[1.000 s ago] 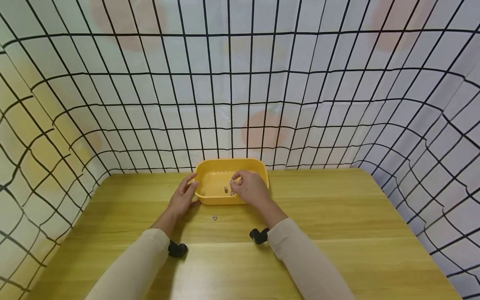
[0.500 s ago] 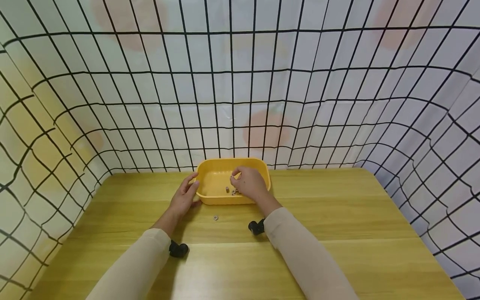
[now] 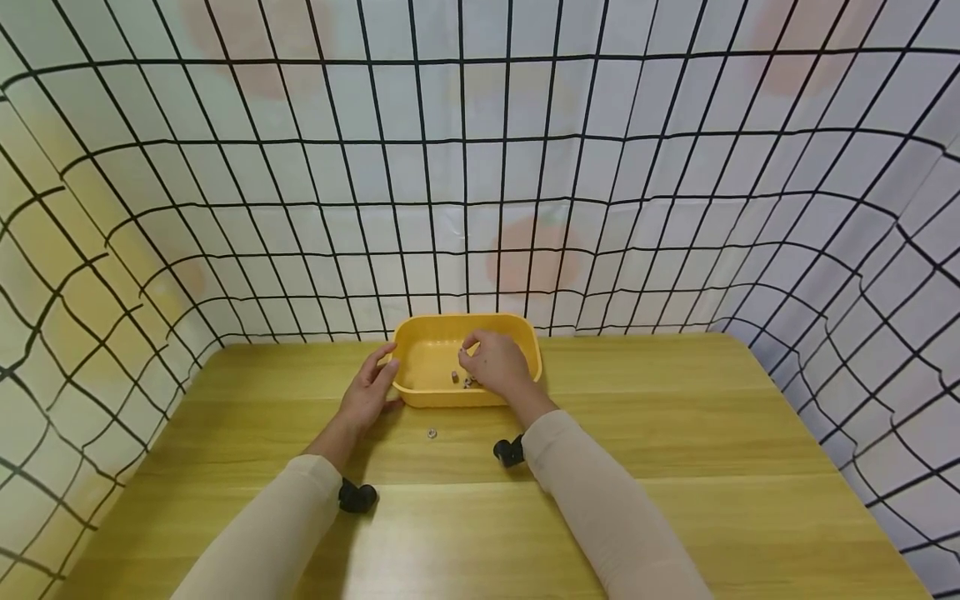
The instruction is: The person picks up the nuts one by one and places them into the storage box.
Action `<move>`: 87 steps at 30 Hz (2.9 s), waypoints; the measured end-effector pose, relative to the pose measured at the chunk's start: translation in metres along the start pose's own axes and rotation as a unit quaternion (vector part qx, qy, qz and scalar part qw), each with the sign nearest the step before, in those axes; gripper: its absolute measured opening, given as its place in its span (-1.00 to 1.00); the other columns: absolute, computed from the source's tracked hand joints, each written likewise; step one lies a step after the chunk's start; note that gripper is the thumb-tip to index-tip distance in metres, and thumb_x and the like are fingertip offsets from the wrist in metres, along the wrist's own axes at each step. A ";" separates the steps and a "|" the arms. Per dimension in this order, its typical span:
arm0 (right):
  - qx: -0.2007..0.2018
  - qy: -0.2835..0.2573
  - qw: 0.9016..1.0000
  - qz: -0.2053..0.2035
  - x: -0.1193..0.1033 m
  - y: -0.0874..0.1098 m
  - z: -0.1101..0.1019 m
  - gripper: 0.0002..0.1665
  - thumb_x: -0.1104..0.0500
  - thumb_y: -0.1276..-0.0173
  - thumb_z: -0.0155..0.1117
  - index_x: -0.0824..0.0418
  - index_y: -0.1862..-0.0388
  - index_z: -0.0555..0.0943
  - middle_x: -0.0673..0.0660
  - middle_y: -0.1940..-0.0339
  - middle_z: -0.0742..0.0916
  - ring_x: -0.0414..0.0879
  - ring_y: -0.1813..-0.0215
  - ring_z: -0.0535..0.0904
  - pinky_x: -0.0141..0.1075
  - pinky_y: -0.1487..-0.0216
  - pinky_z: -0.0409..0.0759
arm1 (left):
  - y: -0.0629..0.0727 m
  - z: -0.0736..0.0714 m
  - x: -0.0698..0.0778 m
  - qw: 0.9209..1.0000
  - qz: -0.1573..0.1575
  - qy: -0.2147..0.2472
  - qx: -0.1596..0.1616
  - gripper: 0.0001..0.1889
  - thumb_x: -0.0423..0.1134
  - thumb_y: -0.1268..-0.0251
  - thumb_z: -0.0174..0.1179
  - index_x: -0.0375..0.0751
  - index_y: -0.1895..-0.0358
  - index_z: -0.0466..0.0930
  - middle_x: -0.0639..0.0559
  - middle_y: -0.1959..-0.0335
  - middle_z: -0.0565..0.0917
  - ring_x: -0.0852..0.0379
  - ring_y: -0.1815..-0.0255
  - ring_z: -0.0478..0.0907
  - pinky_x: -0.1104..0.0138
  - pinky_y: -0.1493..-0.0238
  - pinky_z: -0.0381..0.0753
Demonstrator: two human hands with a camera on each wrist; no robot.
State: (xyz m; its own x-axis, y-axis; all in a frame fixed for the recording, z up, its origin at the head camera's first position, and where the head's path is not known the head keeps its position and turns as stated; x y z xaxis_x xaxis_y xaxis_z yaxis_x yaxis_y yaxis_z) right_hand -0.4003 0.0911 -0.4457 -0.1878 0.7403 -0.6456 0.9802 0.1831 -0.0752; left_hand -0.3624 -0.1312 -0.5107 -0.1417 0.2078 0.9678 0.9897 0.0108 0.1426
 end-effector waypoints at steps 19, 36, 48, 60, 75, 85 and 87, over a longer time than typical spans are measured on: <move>-0.001 -0.034 0.999 0.036 0.006 0.000 0.001 -0.68 -0.03 -0.45 0.32 0.09 -0.06 0.66 0.05 0.40 0.72 -0.13 0.56 0.53 -0.34 0.54 0.45 | 0.000 -0.002 0.000 1.000 0.002 -0.002 0.002 -0.51 0.12 -0.62 -0.01 0.42 -0.52 0.26 -0.12 -0.50 0.40 -0.19 -0.37 0.48 0.21 0.05 0.78; 0.251 0.007 0.953 -0.171 -0.043 0.036 -0.041 -0.76 0.12 -0.44 0.26 0.20 0.07 0.76 -0.01 0.60 0.71 -0.27 0.71 0.36 -0.41 0.66 0.32 | 0.001 -0.002 0.001 1.000 0.003 -0.006 0.005 -0.53 0.18 -0.60 0.00 0.50 -0.48 0.29 -0.08 -0.51 0.39 -0.17 -0.39 0.48 0.19 0.03 0.78; 0.098 -0.136 0.983 -0.078 -0.055 0.065 -0.021 -0.77 0.07 -0.42 0.36 0.14 0.04 0.74 -0.03 0.57 0.70 -0.16 0.61 0.45 -0.38 0.57 0.40 | 0.002 -0.001 0.002 1.000 0.005 -0.005 0.007 -0.52 0.16 -0.60 0.00 0.45 -0.50 0.28 -0.11 -0.52 0.39 -0.19 -0.40 0.47 0.18 0.02 0.78; -0.011 -0.193 0.980 0.041 -0.019 0.086 0.016 -0.86 0.15 -0.38 0.42 0.13 0.13 0.73 0.01 0.54 0.72 -0.13 0.56 0.50 -0.39 0.55 0.37 | 0.001 0.000 0.002 1.000 0.007 0.002 -0.001 -0.52 0.13 -0.61 0.00 0.43 -0.51 0.28 -0.10 -0.51 0.39 -0.19 -0.41 0.46 0.15 0.00 0.77; -0.137 -0.174 0.975 0.033 -0.008 0.097 0.072 -0.74 0.11 -0.33 0.43 0.15 0.04 0.68 0.01 0.51 0.70 -0.15 0.57 0.60 -0.36 0.54 0.50 | 0.002 -0.001 0.000 1.000 0.003 0.003 0.005 -0.53 0.12 -0.62 0.00 0.41 -0.51 0.29 -0.10 -0.49 0.40 -0.18 -0.39 0.48 0.17 0.02 0.78; -0.113 -0.102 0.988 0.026 -0.014 0.092 0.080 -0.78 0.11 -0.28 0.44 0.11 0.12 0.70 -0.02 0.59 0.66 -0.16 0.65 0.58 -0.30 0.58 0.53 | 0.002 -0.001 -0.002 1.000 0.003 0.011 0.007 -0.53 0.11 -0.62 0.00 0.41 -0.50 0.30 -0.11 -0.48 0.42 -0.17 -0.37 0.50 0.19 0.07 0.78; -0.108 -0.094 0.989 0.028 -0.015 0.091 0.081 -0.82 0.10 -0.28 0.43 0.09 0.16 0.70 -0.02 0.60 0.65 -0.15 0.67 0.58 -0.29 0.59 0.53 | 0.001 -0.001 -0.002 1.000 0.003 0.012 0.007 -0.52 0.11 -0.62 0.01 0.40 -0.51 0.30 -0.11 -0.47 0.42 -0.17 -0.37 0.50 0.19 0.08 0.78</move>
State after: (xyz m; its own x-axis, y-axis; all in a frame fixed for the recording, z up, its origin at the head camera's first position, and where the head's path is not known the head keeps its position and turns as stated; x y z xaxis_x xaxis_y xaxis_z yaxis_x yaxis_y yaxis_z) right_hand -0.3036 0.0447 -0.5045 -0.0981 0.6234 -0.7758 0.9485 0.2944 0.1166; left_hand -0.3608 -0.1323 -0.5123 -0.1362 0.1840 0.9734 0.9907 0.0234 0.1342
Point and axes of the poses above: each hand's wrist, its own y-axis away from the middle knuckle, its own z-axis out of the palm, x = y × z, the point moved 9 cm from there along -y, towards the middle knuckle
